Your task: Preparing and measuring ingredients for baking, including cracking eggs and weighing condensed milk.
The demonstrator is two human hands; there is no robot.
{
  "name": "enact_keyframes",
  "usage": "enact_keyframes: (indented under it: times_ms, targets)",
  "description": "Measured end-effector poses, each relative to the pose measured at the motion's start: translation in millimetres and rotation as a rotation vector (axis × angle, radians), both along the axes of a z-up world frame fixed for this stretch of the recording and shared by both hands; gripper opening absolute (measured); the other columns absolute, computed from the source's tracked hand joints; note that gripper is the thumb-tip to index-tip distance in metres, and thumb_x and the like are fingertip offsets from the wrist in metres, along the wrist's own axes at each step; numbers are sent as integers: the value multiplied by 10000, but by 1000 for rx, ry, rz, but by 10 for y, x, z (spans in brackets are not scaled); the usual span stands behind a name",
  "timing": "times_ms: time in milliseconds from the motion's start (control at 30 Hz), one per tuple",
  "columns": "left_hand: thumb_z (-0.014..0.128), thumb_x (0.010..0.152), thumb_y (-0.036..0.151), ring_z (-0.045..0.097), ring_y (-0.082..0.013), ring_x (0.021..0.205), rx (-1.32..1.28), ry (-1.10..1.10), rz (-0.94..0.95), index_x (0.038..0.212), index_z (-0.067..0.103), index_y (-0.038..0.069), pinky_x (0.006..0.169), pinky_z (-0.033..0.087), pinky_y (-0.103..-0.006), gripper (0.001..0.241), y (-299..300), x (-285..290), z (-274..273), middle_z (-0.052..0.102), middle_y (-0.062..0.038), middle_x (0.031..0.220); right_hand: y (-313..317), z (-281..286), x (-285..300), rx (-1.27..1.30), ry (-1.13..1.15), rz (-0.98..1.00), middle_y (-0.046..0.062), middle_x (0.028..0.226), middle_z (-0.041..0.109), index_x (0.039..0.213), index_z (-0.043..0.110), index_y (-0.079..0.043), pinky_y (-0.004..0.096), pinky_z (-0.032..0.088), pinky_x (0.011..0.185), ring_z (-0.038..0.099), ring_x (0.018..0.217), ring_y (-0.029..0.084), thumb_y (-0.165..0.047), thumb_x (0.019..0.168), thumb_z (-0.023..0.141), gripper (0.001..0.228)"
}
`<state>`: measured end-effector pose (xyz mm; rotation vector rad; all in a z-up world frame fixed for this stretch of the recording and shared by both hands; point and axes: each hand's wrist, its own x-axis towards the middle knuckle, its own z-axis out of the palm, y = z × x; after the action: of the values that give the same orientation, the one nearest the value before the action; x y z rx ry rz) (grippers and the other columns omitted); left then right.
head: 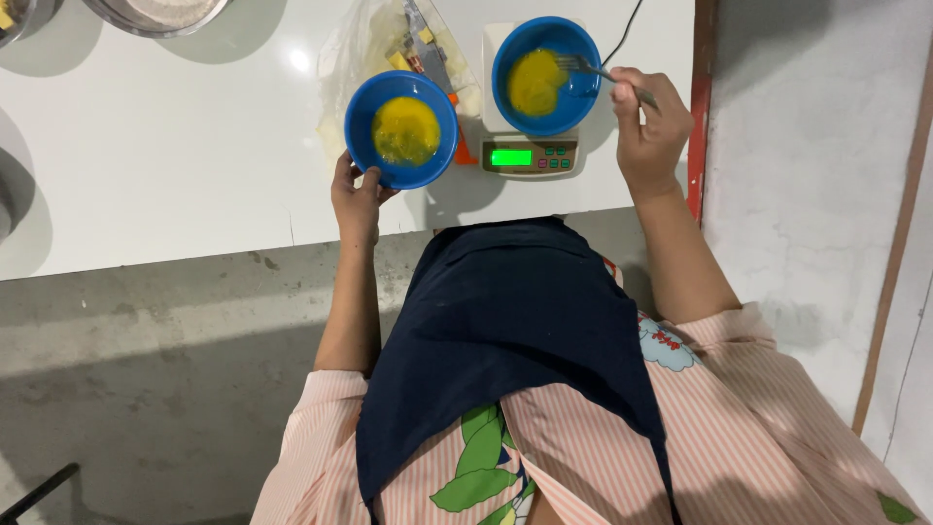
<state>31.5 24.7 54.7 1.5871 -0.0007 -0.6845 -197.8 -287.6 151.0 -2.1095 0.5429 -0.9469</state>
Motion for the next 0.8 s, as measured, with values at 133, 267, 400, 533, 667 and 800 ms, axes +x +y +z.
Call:
enact_keyframes:
  times_ms: [133, 267, 400, 533, 667, 800]
  targets:
    - [537, 966, -13, 733, -219, 870, 12, 3, 2, 1431, 468, -19, 742, 661, -364, 470, -28, -22, 40, 600, -196, 1231, 9, 28, 10, -113, 7, -38, 104, 949, 705, 1154, 729, 0, 266, 533, 676, 685, 792, 145, -199, 1174, 603, 236]
    - [536, 967, -8, 738, -229, 873, 28, 10, 4, 1436, 468, -16, 738, 685, -357, 473, -39, -38, 50, 603, -197, 1236, 7, 18, 11, -201, -1, -53, 112, 977, 726, 1140, 731, -2, 275, 524, 667, 666, 784, 162, -186, 1168, 602, 226]
    - [537, 961, -10, 750, -242, 871, 58, 10, -2, 1448, 462, -14, 728, 657, -357, 493, -62, -61, 93, 609, -197, 1229, 18, 15, -1, -108, 21, -56, 100, 943, 700, 1136, 721, 3, 269, 536, 661, 675, 782, 147, -198, 1170, 598, 238]
    - [539, 961, -12, 753, -242, 871, 53, 10, -8, 1455, 459, -14, 724, 657, -358, 500, -50, -75, 54, 619, -200, 1217, 20, -22, -7, -129, 5, -55, 113, 975, 706, 1135, 717, 5, 272, 548, 673, 683, 799, 159, -204, 1179, 601, 242]
    - [540, 966, -11, 749, -237, 874, 12, 8, -13, 1453, 463, -22, 730, 685, -357, 493, -45, -96, 33, 616, -198, 1222, 9, -102, -6, -127, 11, -68, 103, 970, 705, 1138, 718, -7, 271, 545, 678, 682, 808, 157, -227, 1180, 587, 259]
    - [541, 969, -10, 739, -229, 854, 1, 14, -13, 1447, 467, -28, 728, 683, -358, 484, -55, -107, 14, 618, -198, 1220, -8, -237, 9, 29, -30, -54, 111, 1000, 695, 1134, 696, 16, 256, 630, 729, 711, 849, 147, -237, 1206, 536, 309]
